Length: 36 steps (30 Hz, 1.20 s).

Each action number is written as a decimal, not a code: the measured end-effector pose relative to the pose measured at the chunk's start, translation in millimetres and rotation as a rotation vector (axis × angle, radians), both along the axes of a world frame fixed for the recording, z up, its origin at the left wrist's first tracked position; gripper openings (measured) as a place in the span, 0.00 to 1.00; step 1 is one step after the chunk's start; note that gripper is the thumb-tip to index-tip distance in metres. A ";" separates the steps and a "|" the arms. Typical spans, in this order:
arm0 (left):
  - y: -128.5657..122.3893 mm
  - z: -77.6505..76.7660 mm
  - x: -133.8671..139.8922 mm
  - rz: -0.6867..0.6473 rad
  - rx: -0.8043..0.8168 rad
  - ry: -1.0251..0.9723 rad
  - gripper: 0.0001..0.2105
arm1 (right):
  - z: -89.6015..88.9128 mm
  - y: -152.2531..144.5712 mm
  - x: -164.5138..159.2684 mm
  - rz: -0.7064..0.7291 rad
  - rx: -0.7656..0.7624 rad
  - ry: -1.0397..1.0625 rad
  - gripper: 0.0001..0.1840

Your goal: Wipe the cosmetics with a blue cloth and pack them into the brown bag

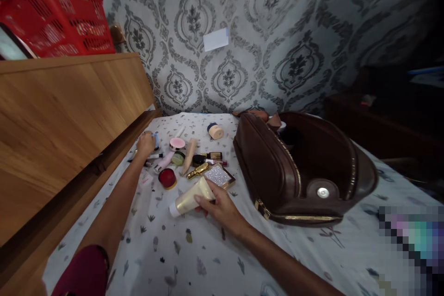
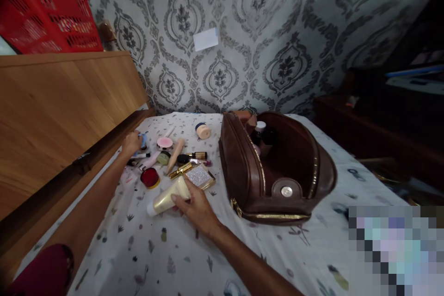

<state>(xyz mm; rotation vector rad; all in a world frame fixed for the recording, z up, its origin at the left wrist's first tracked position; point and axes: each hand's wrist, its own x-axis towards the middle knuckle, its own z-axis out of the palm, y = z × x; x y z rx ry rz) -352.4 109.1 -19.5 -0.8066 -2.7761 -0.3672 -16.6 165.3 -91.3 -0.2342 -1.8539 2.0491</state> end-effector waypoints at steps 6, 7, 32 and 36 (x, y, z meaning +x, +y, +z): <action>7.9 -7.2 -4.3 0.155 0.018 -0.075 0.20 | 2.1 0.8 0.6 -0.005 -0.021 -0.033 0.27; 8.4 -7.3 -3.4 0.143 0.024 -0.087 0.20 | 2.3 1.0 0.6 -0.007 -0.022 -0.040 0.27; -55.5 -32.3 217.5 -0.835 0.250 -0.235 0.21 | -1.2 -1.9 -2.1 -0.020 -0.112 0.056 0.33; -70.3 -31.6 202.2 -0.815 0.243 -0.369 0.21 | -2.1 -3.0 -2.3 0.002 -0.169 0.101 0.34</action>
